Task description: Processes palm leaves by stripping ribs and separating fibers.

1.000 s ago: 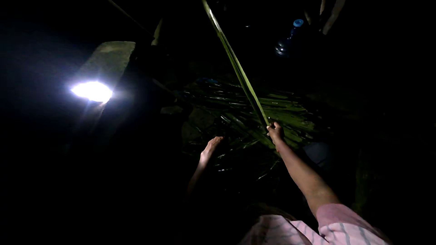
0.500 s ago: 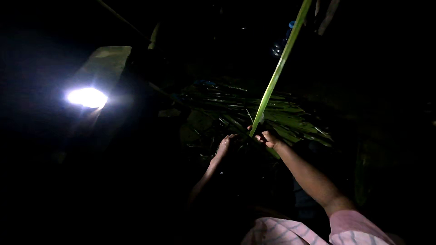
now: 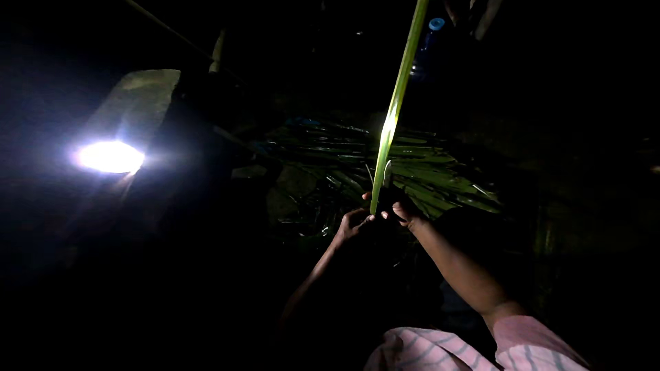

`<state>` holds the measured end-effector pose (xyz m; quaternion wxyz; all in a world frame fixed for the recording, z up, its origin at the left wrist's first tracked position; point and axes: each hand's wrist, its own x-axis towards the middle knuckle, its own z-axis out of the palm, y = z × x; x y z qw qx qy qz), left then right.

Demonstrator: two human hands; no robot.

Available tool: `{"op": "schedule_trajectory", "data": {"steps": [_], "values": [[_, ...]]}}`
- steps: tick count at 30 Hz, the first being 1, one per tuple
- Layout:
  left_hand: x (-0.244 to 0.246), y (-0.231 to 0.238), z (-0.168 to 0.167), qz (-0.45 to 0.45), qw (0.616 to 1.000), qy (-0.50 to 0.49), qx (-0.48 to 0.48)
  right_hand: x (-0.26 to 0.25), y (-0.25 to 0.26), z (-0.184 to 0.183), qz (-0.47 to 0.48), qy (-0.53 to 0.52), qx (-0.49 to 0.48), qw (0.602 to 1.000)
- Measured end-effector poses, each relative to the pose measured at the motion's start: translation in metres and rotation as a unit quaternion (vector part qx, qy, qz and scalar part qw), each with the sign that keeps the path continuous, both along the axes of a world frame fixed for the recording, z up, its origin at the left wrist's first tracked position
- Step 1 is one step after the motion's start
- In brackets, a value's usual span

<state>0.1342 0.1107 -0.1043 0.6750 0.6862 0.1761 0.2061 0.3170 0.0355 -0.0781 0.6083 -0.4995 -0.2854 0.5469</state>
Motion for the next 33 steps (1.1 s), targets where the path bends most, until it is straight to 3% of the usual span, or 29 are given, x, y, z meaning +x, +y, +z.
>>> {"op": "schedule_trajectory", "data": {"steps": [6,8,11,13,16,21,25,33], "values": [[0.002,-0.002,-0.004,0.143,0.985,-0.041,-0.087,-0.01,0.004,-0.019,-0.024,-0.191,0.023,0.981],[0.0,0.001,0.0,0.21,0.973,-0.048,-0.088,-0.011,0.007,-0.033,-0.023,-0.246,-0.024,0.969],[-0.004,0.006,0.008,0.296,0.954,-0.043,0.019,-0.007,0.011,-0.044,0.006,-0.297,-0.212,0.931],[-0.006,0.012,0.007,0.345,0.933,-0.027,0.096,-0.005,0.012,-0.047,0.008,-0.33,-0.24,0.913],[-0.006,0.015,0.007,0.389,0.91,-0.045,0.137,-0.007,0.01,-0.039,-0.029,-0.321,-0.177,0.93],[-0.002,0.008,0.014,0.364,0.923,-0.083,0.092,-0.016,0.001,-0.023,-0.026,-0.259,-0.035,0.965],[0.0,0.006,0.012,0.328,0.939,-0.081,0.061,-0.02,-0.002,-0.033,-0.01,-0.289,0.138,0.947],[0.0,0.001,0.01,0.27,0.959,-0.071,0.042,-0.025,-0.003,-0.027,0.055,-0.322,0.169,0.93]]}}
